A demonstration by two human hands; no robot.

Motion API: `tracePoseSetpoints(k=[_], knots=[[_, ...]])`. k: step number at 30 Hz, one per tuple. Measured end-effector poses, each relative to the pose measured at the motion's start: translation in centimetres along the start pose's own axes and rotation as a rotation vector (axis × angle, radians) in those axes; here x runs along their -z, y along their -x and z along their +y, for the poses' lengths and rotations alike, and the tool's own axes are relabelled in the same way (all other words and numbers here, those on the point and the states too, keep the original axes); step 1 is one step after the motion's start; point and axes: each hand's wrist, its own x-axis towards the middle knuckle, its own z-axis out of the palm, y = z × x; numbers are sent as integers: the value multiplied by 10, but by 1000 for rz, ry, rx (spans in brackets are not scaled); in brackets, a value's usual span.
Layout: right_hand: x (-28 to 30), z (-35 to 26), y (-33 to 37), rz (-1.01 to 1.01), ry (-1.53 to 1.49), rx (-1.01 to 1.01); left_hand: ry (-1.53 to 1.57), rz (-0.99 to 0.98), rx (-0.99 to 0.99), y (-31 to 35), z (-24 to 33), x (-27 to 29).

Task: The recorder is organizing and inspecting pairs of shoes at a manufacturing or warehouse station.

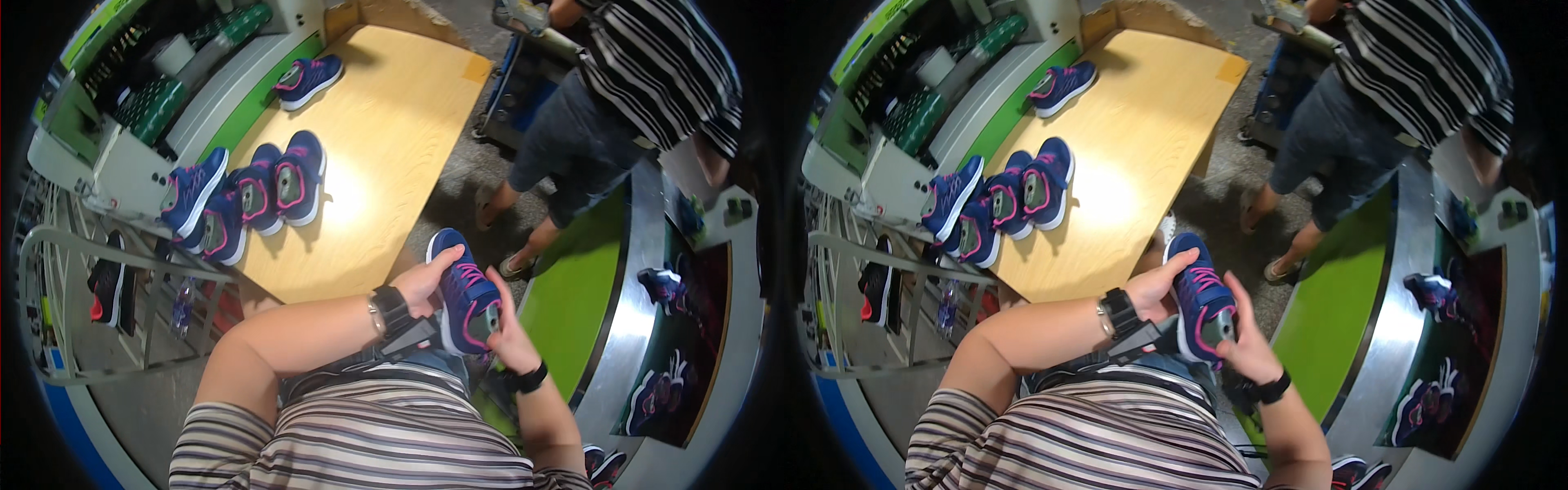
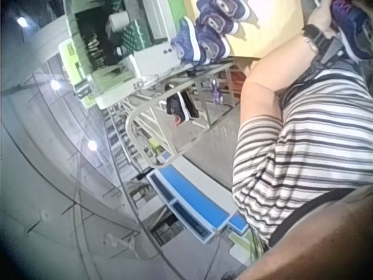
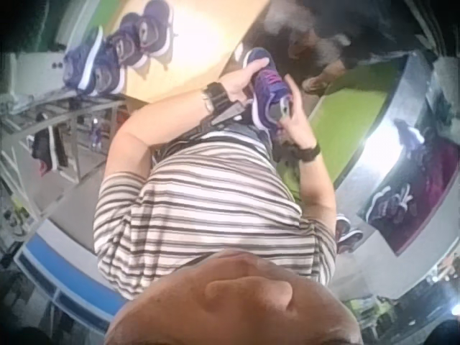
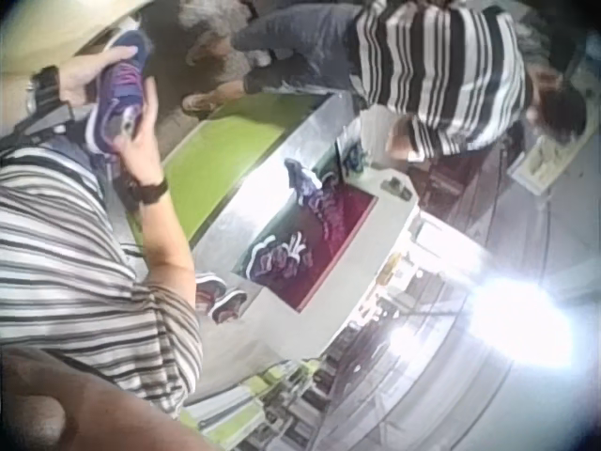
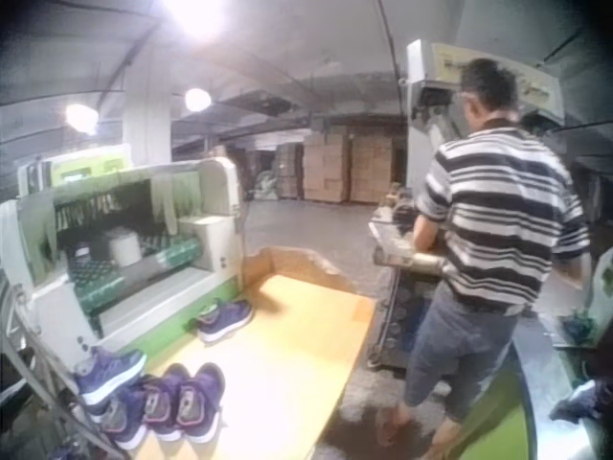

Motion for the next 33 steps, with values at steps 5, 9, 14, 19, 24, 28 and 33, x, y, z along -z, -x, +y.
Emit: tracePoseSetpoints(k=[5, 9, 14, 19, 24, 28, 33], knots=[[-26, 23, -1, 227, -39, -186, 118, 157, -49, -8, -18, 27], [-16, 27, -17, 172, -63, -220, 129, 132, 3, -1, -13, 41], [-3, 23, -27, 105, -22, -258, 156, 209, -62, 0, -18, 38], [-6, 9, -33, 102, -8, -307, 194, 172, -26, 6, -11, 32], [-11, -9, -41, 99, 197, -361, 268, 137, 34, 7, -5, 35], [-22, -38, -56, 56, 423, -369, 342, 50, 77, 4, -3, 44], [-27, -46, -65, -8, 600, -350, 440, -29, 25, 1, -6, 48]])
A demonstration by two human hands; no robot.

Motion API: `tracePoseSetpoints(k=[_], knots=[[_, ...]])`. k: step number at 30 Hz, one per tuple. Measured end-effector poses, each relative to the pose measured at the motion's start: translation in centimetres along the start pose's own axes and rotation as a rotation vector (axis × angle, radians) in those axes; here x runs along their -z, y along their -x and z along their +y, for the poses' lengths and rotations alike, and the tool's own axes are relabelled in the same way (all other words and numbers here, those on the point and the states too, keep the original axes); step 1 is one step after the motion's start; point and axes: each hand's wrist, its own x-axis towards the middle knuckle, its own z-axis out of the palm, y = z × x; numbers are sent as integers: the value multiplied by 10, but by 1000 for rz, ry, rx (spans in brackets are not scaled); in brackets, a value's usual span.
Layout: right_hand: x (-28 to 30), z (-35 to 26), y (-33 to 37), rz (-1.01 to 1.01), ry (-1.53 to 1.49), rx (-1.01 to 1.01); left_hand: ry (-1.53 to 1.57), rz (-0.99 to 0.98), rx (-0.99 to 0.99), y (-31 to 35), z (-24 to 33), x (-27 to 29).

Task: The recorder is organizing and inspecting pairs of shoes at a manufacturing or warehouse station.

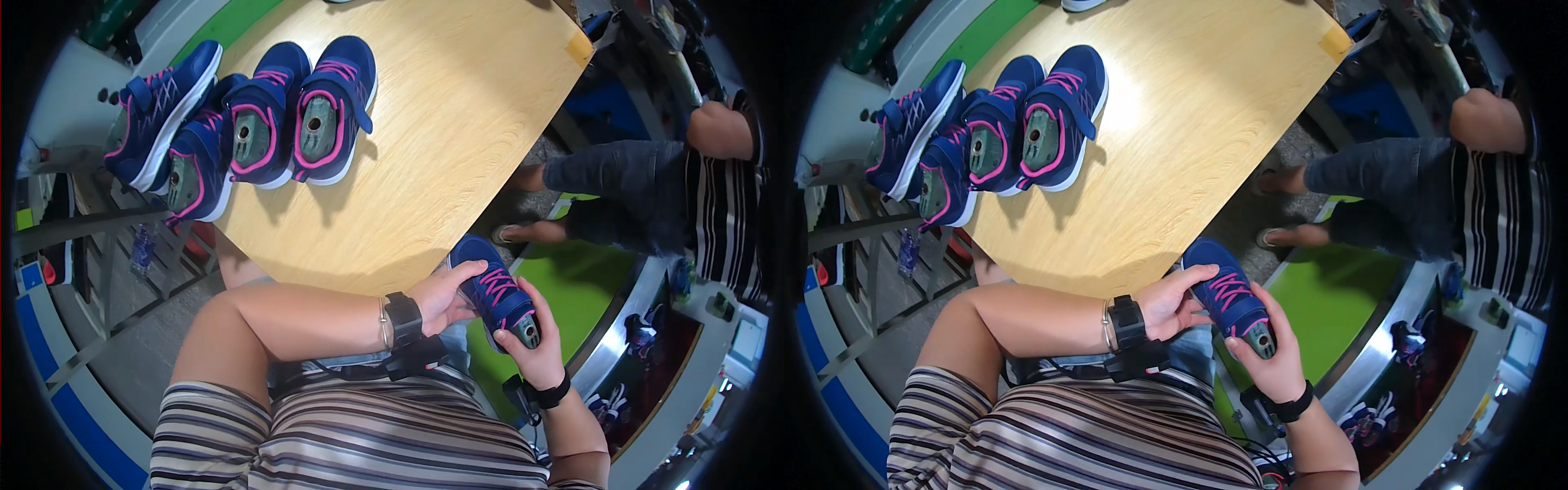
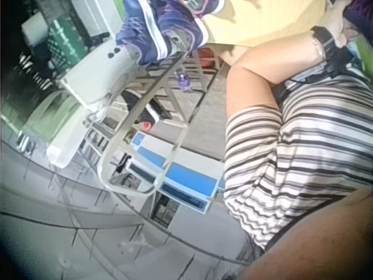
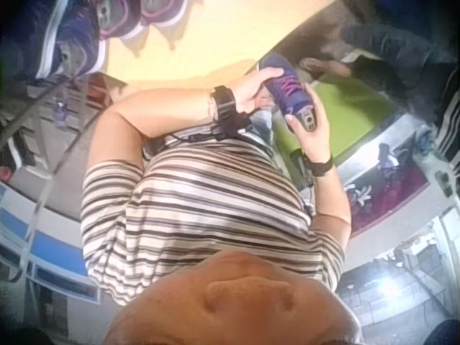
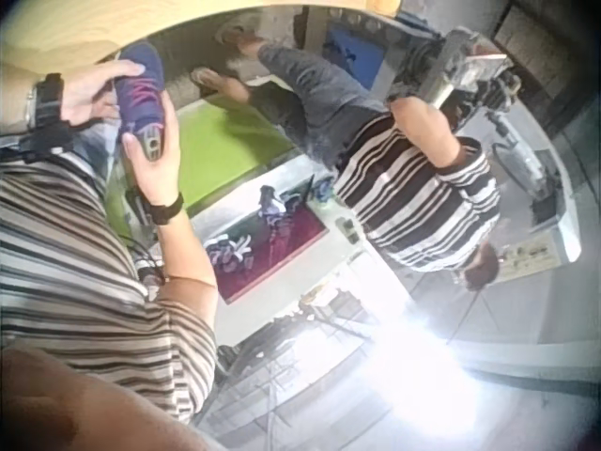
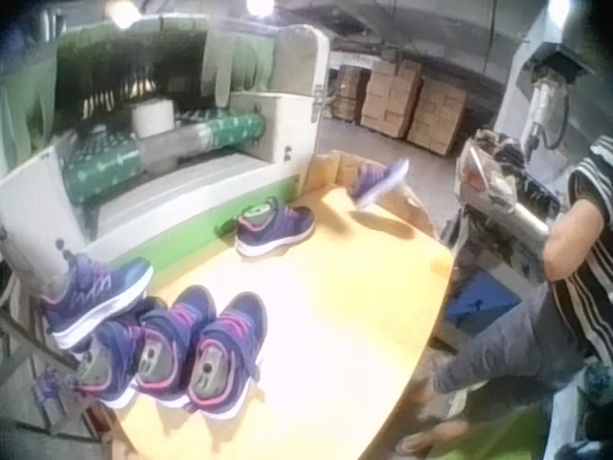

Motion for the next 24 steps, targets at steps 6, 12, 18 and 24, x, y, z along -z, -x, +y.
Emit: tracePoseSetpoints(k=[6, 12, 18, 24], knots=[[12, -1, -12, -37, 586, 306, -17, 5, -26, 3, 9, -7], [50, -16, -40, -216, 1017, 668, 126, -70, -19, -16, 10, -19], [63, -39, -63, -327, 1331, 868, 170, -223, -76, -37, 13, -17], [42, 47, -22, -81, 728, 830, -549, -133, -47, 17, 15, -11]])
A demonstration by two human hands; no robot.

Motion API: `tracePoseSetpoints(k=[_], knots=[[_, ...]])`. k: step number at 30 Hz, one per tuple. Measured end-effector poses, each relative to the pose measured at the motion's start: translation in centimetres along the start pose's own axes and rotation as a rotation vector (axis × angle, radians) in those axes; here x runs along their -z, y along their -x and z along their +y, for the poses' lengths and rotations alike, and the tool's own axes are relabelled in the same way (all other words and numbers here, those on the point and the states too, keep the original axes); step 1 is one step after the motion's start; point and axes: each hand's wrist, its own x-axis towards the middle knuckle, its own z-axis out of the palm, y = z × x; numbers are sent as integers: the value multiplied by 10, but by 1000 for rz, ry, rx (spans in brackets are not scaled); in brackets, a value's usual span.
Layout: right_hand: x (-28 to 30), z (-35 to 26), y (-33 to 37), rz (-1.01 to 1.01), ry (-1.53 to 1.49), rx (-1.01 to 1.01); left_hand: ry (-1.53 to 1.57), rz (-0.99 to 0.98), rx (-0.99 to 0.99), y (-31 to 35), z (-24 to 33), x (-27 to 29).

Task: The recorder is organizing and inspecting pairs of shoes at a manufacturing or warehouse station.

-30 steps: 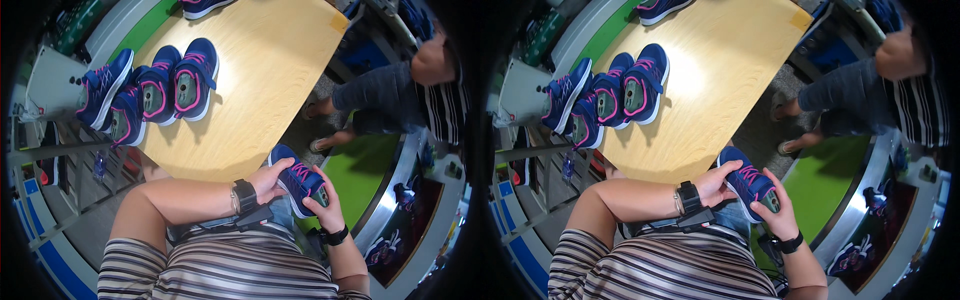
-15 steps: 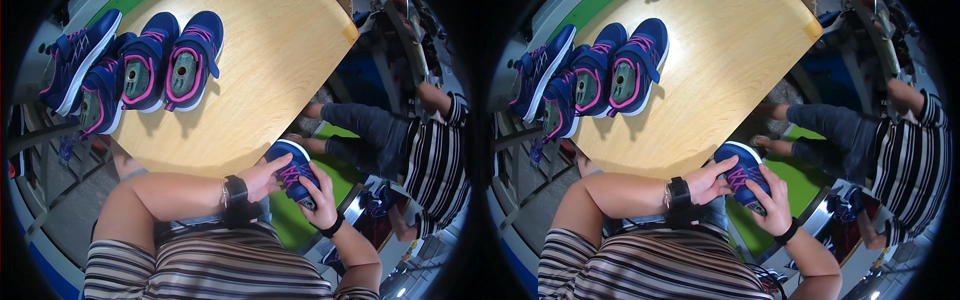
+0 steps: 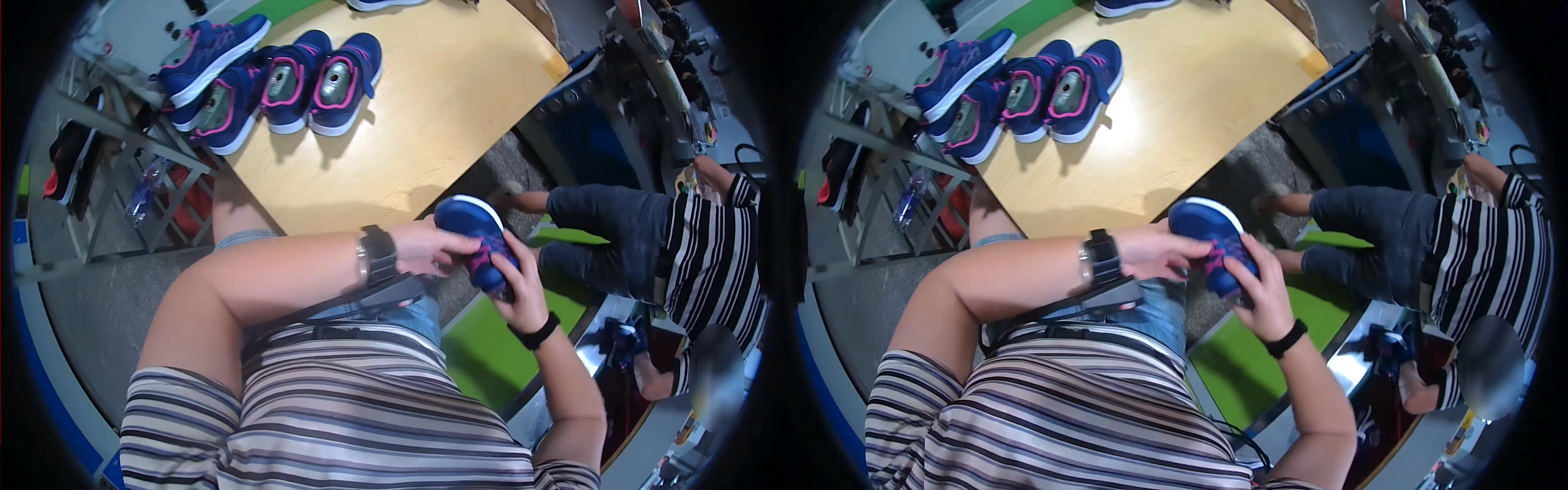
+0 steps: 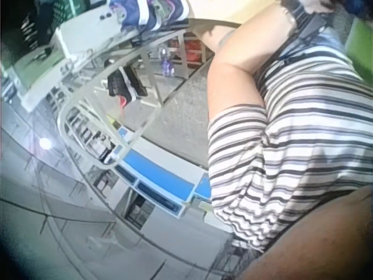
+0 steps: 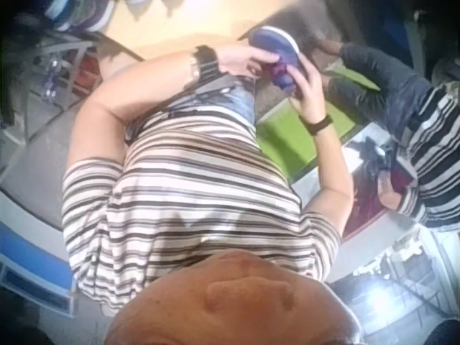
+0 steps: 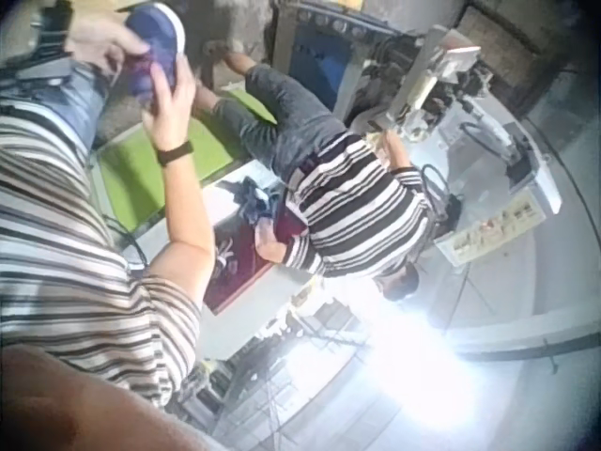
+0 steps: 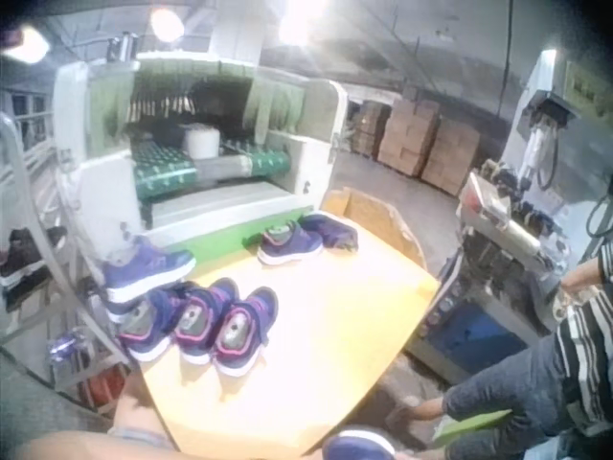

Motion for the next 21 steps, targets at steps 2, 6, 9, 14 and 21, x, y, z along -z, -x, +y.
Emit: tracePoseSetpoints(k=[2, 6, 9, 14, 21], knots=[[-12, -15, 5, 87, -44, 83, -348, 98, -132, 48, 3, 4], [-17, -51, -31, 26, -170, 208, -740, 124, -627, 128, 18, 16], [-48, -71, -65, 72, -680, -40, -799, 250, -704, 170, 24, 37], [-85, -94, -116, 185, -418, -231, -772, 669, -495, 192, 24, 81], [-76, -89, -141, 91, -767, -406, -1587, 783, -672, 177, 54, 71]])
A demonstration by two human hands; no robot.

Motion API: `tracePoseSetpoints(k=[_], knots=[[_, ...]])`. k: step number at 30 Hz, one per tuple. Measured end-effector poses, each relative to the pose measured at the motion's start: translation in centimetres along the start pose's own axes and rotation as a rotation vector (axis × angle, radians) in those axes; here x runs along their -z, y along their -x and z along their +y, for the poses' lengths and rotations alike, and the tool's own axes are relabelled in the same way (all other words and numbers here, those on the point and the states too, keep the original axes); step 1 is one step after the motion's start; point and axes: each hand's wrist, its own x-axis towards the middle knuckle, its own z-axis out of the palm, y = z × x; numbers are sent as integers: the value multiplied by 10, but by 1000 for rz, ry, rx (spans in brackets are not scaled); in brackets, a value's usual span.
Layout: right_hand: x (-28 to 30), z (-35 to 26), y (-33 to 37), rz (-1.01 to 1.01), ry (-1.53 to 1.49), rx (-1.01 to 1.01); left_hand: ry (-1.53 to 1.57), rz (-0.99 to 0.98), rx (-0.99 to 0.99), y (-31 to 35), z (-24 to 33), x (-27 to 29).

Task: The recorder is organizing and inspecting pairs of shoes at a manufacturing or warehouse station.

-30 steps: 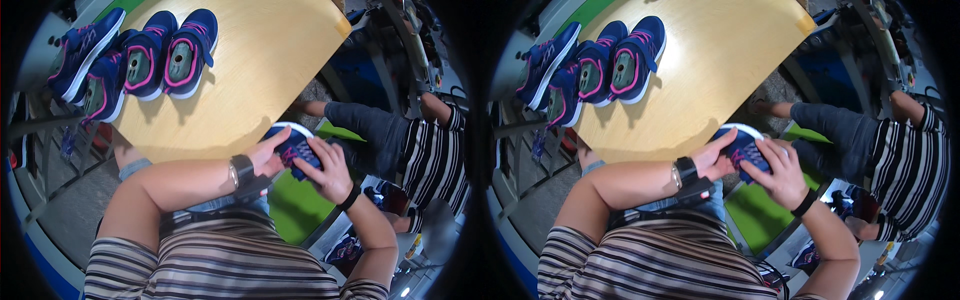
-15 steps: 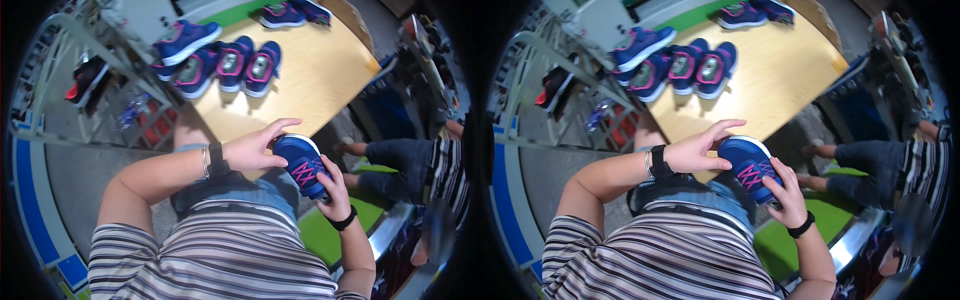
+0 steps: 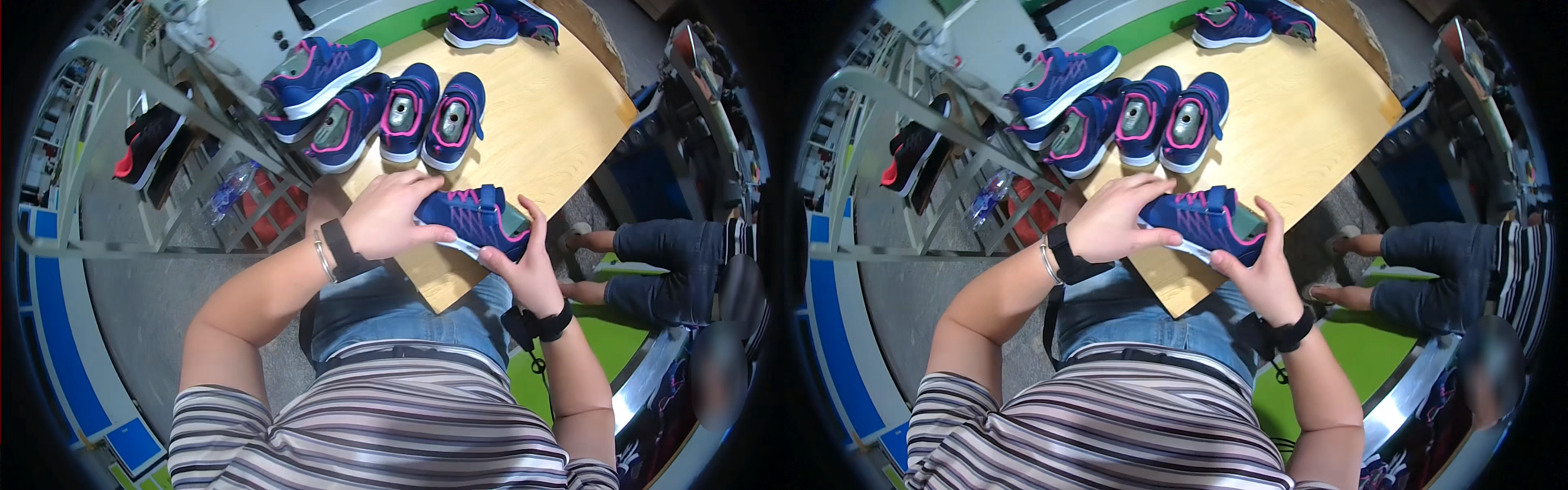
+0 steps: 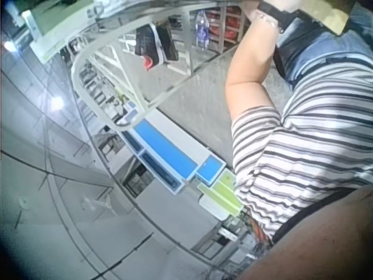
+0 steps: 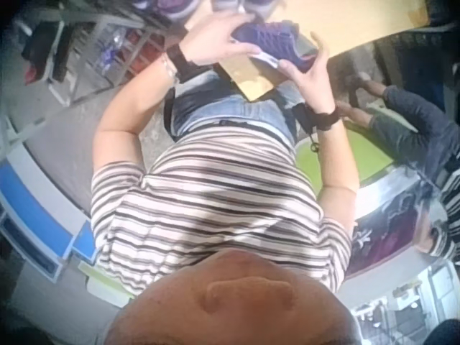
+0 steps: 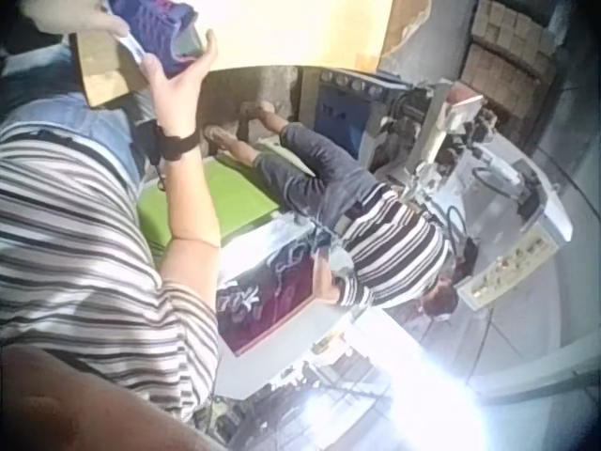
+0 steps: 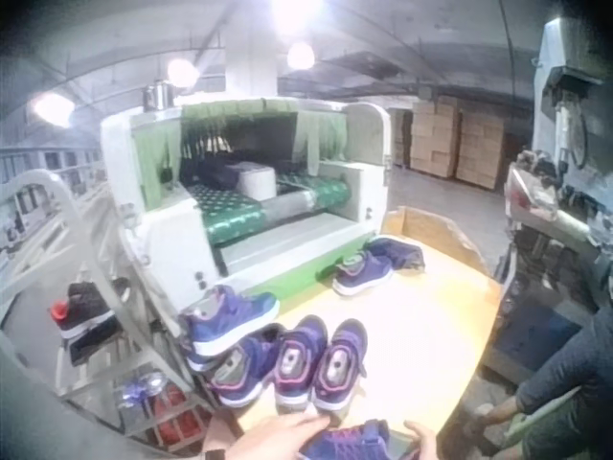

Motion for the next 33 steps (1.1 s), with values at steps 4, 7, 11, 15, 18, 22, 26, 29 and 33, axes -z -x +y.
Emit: tracePoseSetpoints(k=[4, 7, 11, 15, 18, 22, 26, 29, 33], knots=[[-9, -2, 3, 145, 352, 168, -73, -90, 31, -10, 16, 2], [-7, -2, -6, 143, 364, 127, -100, -69, 44, -21, 14, -4], [7, 6, -8, 64, 326, 118, -177, -311, 4, -46, 28, 3], [-2, -1, -1, 149, 356, 117, -236, -125, 16, -41, 35, -13], [6, -4, -11, 93, 294, 28, -214, -114, 89, -44, 38, -18], [18, 6, -17, -88, 343, 80, -219, -136, 14, -47, 36, -19], [17, -5, 2, -34, 292, 115, -247, -112, 30, -43, 52, -25], [14, -7, -3, -5, 287, 87, -262, -25, 28, -42, 53, -26], [26, 8, -7, -144, 226, 56, 47, -293, -122, -50, 21, -3]])
